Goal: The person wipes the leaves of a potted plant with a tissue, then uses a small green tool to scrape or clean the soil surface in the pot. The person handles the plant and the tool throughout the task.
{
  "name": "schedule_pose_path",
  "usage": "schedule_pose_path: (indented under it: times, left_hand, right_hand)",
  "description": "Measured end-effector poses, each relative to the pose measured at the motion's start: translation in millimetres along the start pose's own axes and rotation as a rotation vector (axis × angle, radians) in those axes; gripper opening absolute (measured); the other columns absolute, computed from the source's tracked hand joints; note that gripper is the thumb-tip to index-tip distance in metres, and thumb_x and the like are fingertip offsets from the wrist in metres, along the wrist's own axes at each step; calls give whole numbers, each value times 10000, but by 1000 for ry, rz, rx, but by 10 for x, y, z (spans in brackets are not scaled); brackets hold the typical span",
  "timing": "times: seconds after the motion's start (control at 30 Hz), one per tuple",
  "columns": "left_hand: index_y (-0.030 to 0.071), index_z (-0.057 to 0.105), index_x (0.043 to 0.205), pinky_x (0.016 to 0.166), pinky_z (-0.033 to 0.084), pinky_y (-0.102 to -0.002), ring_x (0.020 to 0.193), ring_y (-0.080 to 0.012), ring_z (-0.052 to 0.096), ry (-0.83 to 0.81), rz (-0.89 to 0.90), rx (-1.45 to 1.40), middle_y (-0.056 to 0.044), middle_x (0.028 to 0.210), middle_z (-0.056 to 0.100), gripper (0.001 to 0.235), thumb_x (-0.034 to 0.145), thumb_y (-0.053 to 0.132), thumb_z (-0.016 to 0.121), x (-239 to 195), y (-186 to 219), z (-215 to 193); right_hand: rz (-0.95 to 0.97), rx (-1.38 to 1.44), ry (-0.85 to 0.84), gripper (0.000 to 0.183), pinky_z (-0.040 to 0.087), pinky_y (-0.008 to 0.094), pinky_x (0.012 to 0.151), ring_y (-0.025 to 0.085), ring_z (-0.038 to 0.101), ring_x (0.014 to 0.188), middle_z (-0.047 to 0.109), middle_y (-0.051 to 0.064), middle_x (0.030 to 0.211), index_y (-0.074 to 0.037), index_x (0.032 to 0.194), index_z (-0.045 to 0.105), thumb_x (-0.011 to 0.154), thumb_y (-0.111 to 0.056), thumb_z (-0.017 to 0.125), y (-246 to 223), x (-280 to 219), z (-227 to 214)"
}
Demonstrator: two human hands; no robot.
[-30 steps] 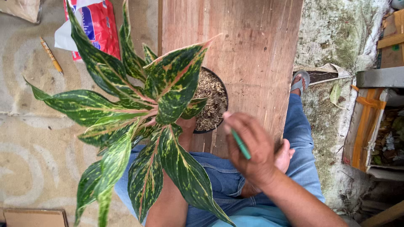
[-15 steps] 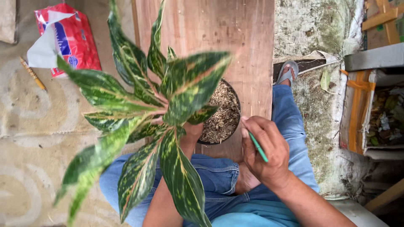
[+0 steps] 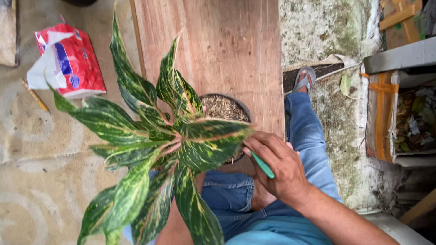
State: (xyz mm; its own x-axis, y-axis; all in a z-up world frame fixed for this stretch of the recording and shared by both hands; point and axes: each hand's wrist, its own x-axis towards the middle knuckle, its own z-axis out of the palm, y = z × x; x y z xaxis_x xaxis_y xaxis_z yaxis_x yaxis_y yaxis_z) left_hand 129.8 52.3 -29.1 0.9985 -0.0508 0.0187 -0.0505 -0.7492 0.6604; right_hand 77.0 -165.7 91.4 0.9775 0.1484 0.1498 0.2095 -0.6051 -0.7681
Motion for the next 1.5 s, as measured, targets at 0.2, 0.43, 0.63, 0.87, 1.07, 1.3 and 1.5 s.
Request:
schedule_pose_path:
  times: [0.2, 0.43, 0.63, 0.87, 1.07, 1.3, 1.5]
  left_hand:
    - [57, 683, 1188, 915, 519, -494, 1058, -341, 665, -37, -6, 2, -159, 1136, 717, 377, 1010, 379, 604, -75, -31, 6]
    - [59, 683, 1187, 914, 520, -494, 1056, -341, 666, -47, -41, 28, -160, 1135, 718, 385, 1001, 389, 613, -169, -176, -75]
    - [61, 684, 1186, 913, 521, -495, 1054, -341, 667, -78, -59, 30, -160, 1134, 719, 392, 993, 397, 622, -268, -187, -107]
    - [64, 685, 1185, 912, 522, -495, 1052, -341, 668, -88, -78, 49, -160, 1133, 719, 401, 984, 407, 632, -397, -255, -182]
    - [66, 685, 1184, 910, 522, -495, 1051, -341, 669, -101, -86, 54, -161, 1132, 720, 409, 977, 415, 640, -485, -337, -202]
    - [69, 686, 1183, 909, 523, -496, 1049, -341, 670, -161, -53, 47, -161, 1131, 720, 418, 968, 425, 650, -532, -369, -188]
    - [71, 687, 1183, 908, 524, -496, 1047, -341, 670, -158, -34, 50, -161, 1130, 721, 426, 960, 433, 659, -461, -368, -165]
  right_hand:
    - [-57, -7, 46, 313, 563, 420, 907, 341, 688, 1057, 679, 136, 1167, -1, 1193, 667, 892, -1, 750, 0, 174, -32]
    - [-157, -9, -1, 300, 506, 410, 885, 288, 661, 1056, 707, 95, 1125, -38, 1169, 703, 883, -86, 780, 76, 218, -69]
    - [-216, 17, -91, 342, 492, 409, 950, 286, 643, 1098, 718, 68, 1165, -77, 1203, 709, 871, -129, 772, 270, 459, -81]
    - [-272, 56, -160, 321, 482, 400, 962, 272, 635, 1088, 729, 42, 1172, -116, 1200, 735, 881, -144, 765, 369, 699, -99]
    - [-278, 97, -283, 306, 478, 413, 939, 265, 633, 1084, 740, 29, 1132, -122, 1175, 753, 877, -192, 754, 394, 796, -137]
    - [-308, 143, -325, 264, 473, 444, 1005, 245, 641, 1098, 747, 29, 1165, -129, 1170, 751, 915, -193, 731, 384, 1038, 0]
    - [-333, 98, -359, 310, 464, 436, 1040, 220, 652, 1123, 738, 8, 1171, -125, 1197, 739, 893, -182, 759, 422, 804, -112]
